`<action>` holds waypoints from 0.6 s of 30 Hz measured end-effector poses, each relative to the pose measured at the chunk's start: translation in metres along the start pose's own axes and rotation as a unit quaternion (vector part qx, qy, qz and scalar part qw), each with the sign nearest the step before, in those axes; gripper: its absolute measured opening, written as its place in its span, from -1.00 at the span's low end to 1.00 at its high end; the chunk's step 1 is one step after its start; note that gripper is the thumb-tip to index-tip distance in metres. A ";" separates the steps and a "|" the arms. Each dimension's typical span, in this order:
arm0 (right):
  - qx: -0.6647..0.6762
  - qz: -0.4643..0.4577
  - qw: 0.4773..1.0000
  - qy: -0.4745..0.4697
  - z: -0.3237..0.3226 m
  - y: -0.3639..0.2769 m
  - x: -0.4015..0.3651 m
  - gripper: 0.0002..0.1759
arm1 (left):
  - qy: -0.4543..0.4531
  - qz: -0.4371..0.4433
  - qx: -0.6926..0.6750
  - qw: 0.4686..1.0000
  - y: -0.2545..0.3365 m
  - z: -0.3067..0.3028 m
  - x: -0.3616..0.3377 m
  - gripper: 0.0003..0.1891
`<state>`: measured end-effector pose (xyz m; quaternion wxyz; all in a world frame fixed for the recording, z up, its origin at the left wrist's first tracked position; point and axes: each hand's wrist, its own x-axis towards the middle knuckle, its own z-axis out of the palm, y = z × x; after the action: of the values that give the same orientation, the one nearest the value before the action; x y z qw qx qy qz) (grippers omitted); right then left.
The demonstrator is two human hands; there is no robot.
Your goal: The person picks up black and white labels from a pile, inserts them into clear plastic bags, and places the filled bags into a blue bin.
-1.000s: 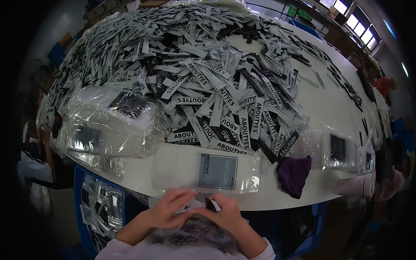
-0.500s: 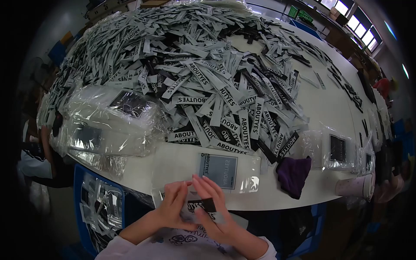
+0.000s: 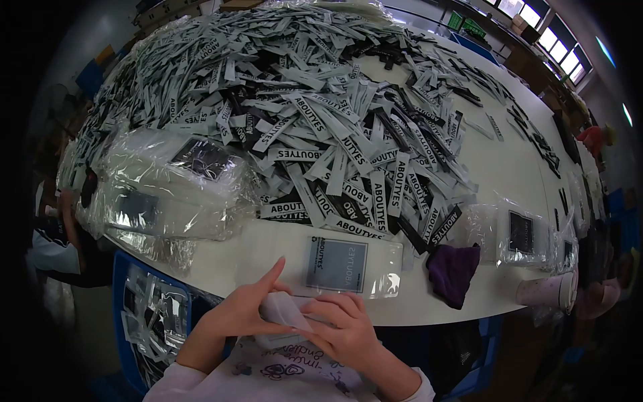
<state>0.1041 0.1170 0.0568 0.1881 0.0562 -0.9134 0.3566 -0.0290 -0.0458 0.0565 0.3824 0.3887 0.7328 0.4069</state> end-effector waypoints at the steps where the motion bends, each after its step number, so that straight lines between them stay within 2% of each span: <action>1: -0.001 -0.004 1.000 0.002 0.001 -0.001 0.002 -0.75 | 0.003 0.002 0.003 1.000 -0.001 0.000 -0.001 -0.10; 3: -0.009 0.053 0.999 0.009 0.002 -0.002 0.004 -0.78 | 0.047 0.071 0.039 0.996 -0.005 0.000 -0.001 -0.15; 7: 0.072 0.044 0.996 -0.017 0.003 0.005 0.008 -0.77 | 0.045 0.078 0.112 0.990 -0.010 0.000 0.001 -0.22; 9: 0.116 0.082 0.989 0.039 0.001 0.010 0.010 -0.77 | 0.118 0.101 0.008 0.988 -0.007 0.011 0.001 -0.39; 10: 0.114 0.081 0.989 0.040 0.003 0.006 0.012 -0.77 | 0.118 0.104 0.008 0.988 -0.006 0.011 0.001 -0.39; 11: 0.206 0.182 0.954 0.123 0.008 -0.001 0.015 -0.78 | 0.111 0.082 -0.077 0.987 -0.003 0.011 0.001 -0.51; 12: 0.292 0.277 0.892 0.203 0.011 -0.005 0.016 -0.78 | 0.103 0.061 -0.160 0.980 -0.002 0.012 0.001 -0.63; 13: 0.290 0.277 0.893 0.206 0.010 -0.003 0.010 -0.78 | 0.100 0.063 -0.160 0.980 -0.004 0.012 0.000 -0.63; 15: 0.283 0.303 0.910 0.018 0.006 0.004 -0.004 -0.79 | 0.074 0.068 -0.208 0.973 -0.010 0.014 -0.002 -0.83; 16: 0.281 0.307 0.909 0.023 0.007 0.006 -0.005 -0.79 | 0.067 0.070 -0.209 0.973 -0.010 0.014 0.000 -0.83; 18: 0.294 0.210 0.932 0.036 0.010 0.009 -0.006 -0.79 | 0.143 0.194 -0.035 0.970 -0.010 0.014 0.004 -0.84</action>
<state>0.1046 0.1162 0.0418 0.1167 -0.0968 -0.7515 0.6420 -0.0206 -0.0420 0.0416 0.2005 0.4476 0.6759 0.5500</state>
